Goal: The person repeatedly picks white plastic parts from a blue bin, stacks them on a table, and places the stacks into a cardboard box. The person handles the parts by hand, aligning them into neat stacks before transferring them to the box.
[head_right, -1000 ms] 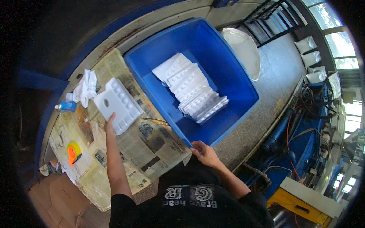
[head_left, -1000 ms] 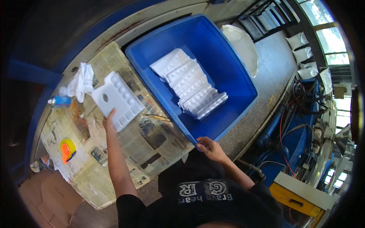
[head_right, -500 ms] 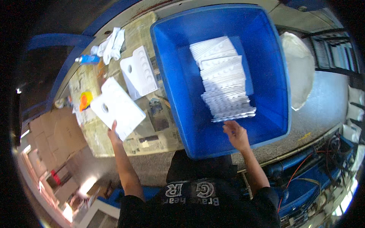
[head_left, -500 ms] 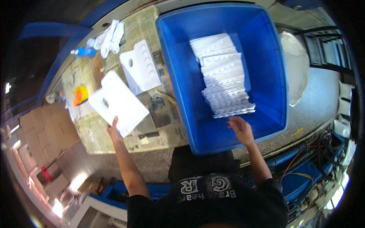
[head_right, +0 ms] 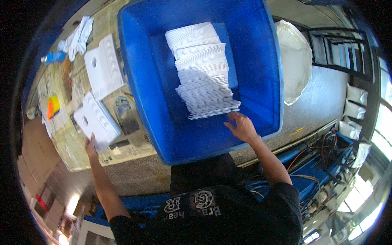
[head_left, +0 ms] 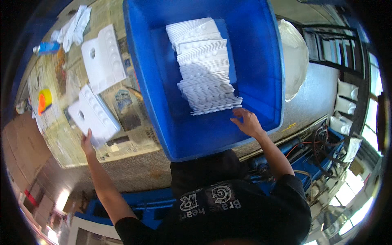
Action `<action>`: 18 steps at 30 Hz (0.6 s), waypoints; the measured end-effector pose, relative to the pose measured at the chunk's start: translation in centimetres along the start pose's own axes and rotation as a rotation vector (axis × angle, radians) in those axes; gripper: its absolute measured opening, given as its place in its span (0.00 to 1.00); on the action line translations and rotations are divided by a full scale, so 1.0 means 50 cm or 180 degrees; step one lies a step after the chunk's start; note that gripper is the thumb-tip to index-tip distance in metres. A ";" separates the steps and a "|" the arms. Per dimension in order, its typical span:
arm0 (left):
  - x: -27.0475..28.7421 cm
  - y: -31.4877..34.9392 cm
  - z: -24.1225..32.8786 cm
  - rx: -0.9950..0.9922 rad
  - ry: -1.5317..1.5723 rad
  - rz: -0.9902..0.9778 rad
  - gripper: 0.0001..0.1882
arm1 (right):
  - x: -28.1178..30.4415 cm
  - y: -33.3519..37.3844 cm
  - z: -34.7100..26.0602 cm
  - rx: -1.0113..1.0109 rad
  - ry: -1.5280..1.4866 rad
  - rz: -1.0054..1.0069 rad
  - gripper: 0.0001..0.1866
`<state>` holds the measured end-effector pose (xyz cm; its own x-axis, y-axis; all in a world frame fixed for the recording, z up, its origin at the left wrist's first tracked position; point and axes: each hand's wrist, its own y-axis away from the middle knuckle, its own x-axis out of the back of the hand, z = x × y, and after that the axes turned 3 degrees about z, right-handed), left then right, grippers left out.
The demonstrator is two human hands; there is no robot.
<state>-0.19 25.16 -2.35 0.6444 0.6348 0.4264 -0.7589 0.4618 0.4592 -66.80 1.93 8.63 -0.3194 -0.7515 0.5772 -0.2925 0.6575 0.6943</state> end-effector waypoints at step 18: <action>-0.958 0.680 0.102 0.4469 0.2440 0.0235 0.55 | -0.073 -0.383 0.037 0.1115 0.1810 -0.0721 0.40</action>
<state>-56.37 7.30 -3.16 0.0864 0.9751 0.2041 0.1779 -0.2167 0.9599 -61.71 -7.82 -7.56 0.2764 -0.7202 0.6363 -0.5997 0.3882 0.6998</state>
